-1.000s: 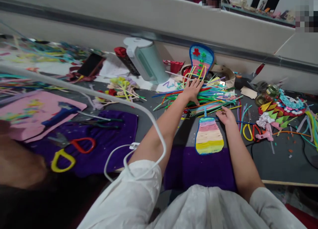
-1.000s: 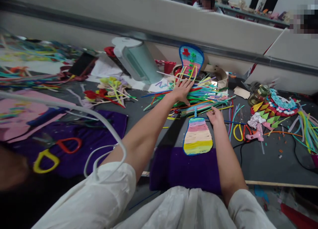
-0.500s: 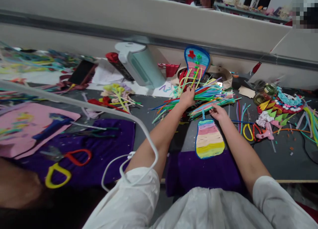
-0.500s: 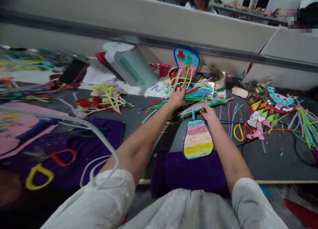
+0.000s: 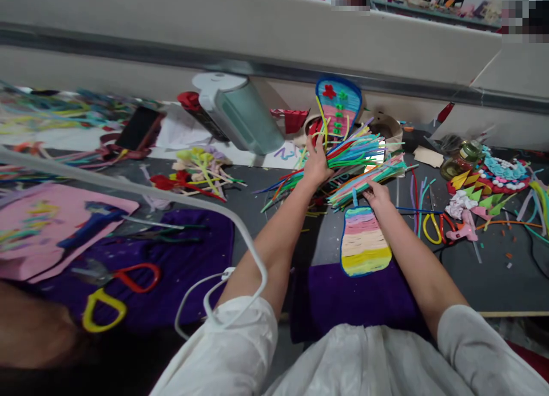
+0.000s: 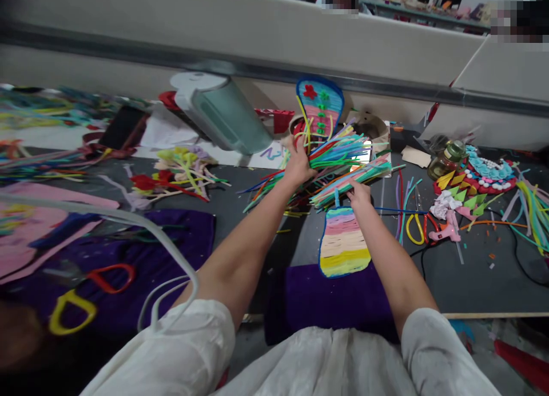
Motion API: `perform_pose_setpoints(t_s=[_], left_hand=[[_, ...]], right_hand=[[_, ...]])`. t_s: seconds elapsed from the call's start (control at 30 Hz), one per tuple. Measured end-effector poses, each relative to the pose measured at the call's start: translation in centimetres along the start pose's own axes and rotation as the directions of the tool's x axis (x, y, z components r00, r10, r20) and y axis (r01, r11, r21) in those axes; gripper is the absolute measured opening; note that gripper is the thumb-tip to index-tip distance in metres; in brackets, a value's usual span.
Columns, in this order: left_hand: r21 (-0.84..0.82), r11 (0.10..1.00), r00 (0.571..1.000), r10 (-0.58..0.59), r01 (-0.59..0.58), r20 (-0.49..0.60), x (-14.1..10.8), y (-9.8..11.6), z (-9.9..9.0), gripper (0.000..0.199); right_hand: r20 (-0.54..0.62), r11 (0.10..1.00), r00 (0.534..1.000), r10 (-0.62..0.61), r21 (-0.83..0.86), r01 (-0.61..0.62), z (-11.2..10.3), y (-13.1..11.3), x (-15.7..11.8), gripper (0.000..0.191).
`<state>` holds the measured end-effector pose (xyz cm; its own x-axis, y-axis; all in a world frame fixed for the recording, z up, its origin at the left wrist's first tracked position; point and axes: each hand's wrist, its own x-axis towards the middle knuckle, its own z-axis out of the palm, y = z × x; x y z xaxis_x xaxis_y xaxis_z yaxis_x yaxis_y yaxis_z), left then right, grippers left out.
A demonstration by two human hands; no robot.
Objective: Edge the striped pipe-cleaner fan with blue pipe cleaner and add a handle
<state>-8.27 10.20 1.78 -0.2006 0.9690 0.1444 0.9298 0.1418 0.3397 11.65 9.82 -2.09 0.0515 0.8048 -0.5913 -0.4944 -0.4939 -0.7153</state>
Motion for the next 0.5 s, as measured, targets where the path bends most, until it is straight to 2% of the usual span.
perform_pose_setpoints(t_s=[0.07,0.13,0.2,0.27,0.33,0.4,0.5], left_hand=[[0.029,0.999,0.998,-0.037,0.038,-0.053,0.5,-0.5,0.1,0.13],[0.057,0.996,0.996,-0.071,0.074,-0.05,1.1,-1.0,0.1,0.138],[0.047,0.992,0.993,-0.114,0.114,0.002,1.6,-1.6,-0.1,0.143],[0.016,0.993,0.99,-0.12,0.119,0.067,1.8,-2.0,-0.1,0.139],[-0.013,0.996,0.991,-0.082,0.084,0.107,1.6,-2.3,-0.1,0.122],[-0.021,0.999,0.991,-0.045,0.048,0.126,1.3,-2.2,0.0,0.096],[0.053,0.998,0.989,-0.046,0.038,0.143,0.9,-1.7,0.1,0.072]], right_hand=[[-0.001,1.0,1.0,0.007,-0.002,-0.007,-0.2,0.0,-0.1,0.024],[0.004,1.0,1.0,0.01,-0.009,-0.01,-0.7,0.0,-0.2,0.025],[0.008,1.0,1.0,0.011,-0.021,-0.011,-1.2,-0.1,-0.4,0.028],[0.012,0.999,1.0,0.01,-0.034,-0.01,-1.6,-0.1,-0.5,0.032],[0.023,0.999,1.0,0.009,-0.044,-0.008,-1.6,-0.1,-0.5,0.032],[0.037,0.998,0.999,0.009,-0.054,-0.007,-1.3,0.0,-0.4,0.03],[0.04,0.997,0.999,0.013,-0.081,-0.01,-0.3,0.2,0.0,0.034]])
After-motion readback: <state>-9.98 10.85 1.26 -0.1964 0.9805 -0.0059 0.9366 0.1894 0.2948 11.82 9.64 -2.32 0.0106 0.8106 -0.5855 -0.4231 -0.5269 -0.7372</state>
